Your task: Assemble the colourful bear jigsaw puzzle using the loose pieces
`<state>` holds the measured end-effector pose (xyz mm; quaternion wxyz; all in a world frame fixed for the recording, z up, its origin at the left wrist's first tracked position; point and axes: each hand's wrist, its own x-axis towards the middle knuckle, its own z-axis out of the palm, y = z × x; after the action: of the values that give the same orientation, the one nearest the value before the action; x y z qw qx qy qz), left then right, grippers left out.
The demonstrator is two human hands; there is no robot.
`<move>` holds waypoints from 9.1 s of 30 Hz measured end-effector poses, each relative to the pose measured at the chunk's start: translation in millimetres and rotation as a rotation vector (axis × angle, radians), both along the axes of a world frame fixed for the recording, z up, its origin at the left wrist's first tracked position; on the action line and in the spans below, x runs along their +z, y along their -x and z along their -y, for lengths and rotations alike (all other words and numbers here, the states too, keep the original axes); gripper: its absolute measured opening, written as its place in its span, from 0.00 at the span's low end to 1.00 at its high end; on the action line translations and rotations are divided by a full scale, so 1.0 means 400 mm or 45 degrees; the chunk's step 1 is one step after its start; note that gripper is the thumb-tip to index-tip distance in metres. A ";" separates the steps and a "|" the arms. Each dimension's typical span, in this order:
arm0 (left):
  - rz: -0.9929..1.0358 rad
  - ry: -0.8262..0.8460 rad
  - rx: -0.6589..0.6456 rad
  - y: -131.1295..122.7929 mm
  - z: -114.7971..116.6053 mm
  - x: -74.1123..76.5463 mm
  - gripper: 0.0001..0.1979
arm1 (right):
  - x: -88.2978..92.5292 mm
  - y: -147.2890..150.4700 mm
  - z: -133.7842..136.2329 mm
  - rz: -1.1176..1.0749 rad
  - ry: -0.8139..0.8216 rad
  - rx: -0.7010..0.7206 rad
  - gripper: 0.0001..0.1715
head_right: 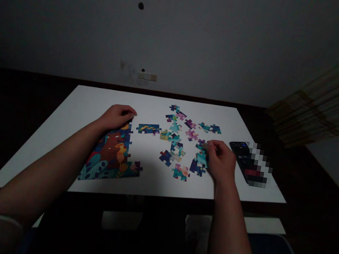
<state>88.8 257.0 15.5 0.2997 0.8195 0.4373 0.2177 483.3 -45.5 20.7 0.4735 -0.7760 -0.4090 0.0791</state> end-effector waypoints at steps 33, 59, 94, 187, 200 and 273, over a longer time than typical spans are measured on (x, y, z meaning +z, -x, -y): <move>0.021 0.008 0.007 0.005 -0.005 -0.003 0.17 | 0.005 0.002 0.000 0.015 0.004 0.027 0.26; 0.010 -0.005 -0.001 0.005 -0.004 0.003 0.16 | 0.028 0.015 0.004 -0.021 0.066 0.008 0.26; -0.010 -0.014 -0.034 0.000 -0.003 -0.005 0.17 | 0.054 0.092 0.006 0.471 0.228 0.346 0.14; 0.085 -0.010 -0.043 -0.013 -0.007 -0.004 0.17 | 0.046 0.322 -0.079 0.467 0.039 0.116 0.16; 0.013 -0.020 -0.029 -0.009 -0.018 -0.002 0.18 | 0.041 0.097 0.083 0.204 0.095 -0.122 0.20; -0.043 0.005 0.053 -0.010 -0.016 0.019 0.19 | 0.016 0.060 0.101 0.080 0.248 -0.089 0.18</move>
<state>93.0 263.3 23.3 0.2892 0.8131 0.4599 0.2091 459.2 -85.8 27.3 0.3852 -0.8343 -0.3867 0.0774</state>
